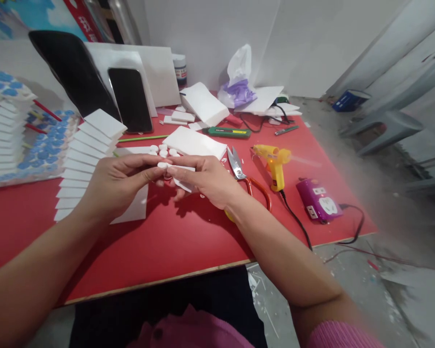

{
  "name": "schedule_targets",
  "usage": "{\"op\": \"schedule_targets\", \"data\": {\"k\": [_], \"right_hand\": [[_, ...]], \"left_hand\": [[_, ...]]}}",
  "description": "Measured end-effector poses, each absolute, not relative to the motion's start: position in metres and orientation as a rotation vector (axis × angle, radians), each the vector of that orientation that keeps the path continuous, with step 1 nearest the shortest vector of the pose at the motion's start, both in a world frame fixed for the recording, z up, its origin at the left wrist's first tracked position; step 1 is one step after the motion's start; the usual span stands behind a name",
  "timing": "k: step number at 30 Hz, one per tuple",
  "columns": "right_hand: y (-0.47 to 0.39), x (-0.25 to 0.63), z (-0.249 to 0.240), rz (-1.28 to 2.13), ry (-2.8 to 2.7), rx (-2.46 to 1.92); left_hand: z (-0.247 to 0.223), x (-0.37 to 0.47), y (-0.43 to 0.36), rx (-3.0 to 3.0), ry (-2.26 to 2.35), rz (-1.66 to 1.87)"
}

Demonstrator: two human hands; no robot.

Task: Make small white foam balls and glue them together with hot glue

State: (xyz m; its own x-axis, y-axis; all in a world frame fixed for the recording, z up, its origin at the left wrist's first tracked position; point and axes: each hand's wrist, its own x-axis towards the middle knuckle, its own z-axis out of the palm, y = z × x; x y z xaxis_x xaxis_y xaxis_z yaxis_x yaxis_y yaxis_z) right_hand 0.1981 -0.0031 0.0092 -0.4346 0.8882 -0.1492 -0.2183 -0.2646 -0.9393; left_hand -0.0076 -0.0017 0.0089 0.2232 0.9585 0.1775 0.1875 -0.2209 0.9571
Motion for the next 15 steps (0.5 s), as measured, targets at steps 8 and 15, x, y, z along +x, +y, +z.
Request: {"op": "schedule_targets", "data": {"k": [8, 15], "right_hand": [[-0.012, 0.192, 0.013, 0.984, -1.665, -1.296], [-0.017, 0.19, 0.002, 0.659, -1.803, -1.224]], "left_hand": [[0.008, -0.006, -0.003, 1.49, 1.124, 1.072], [0.008, 0.005, -0.012, 1.512, 1.2, 1.142]]}}
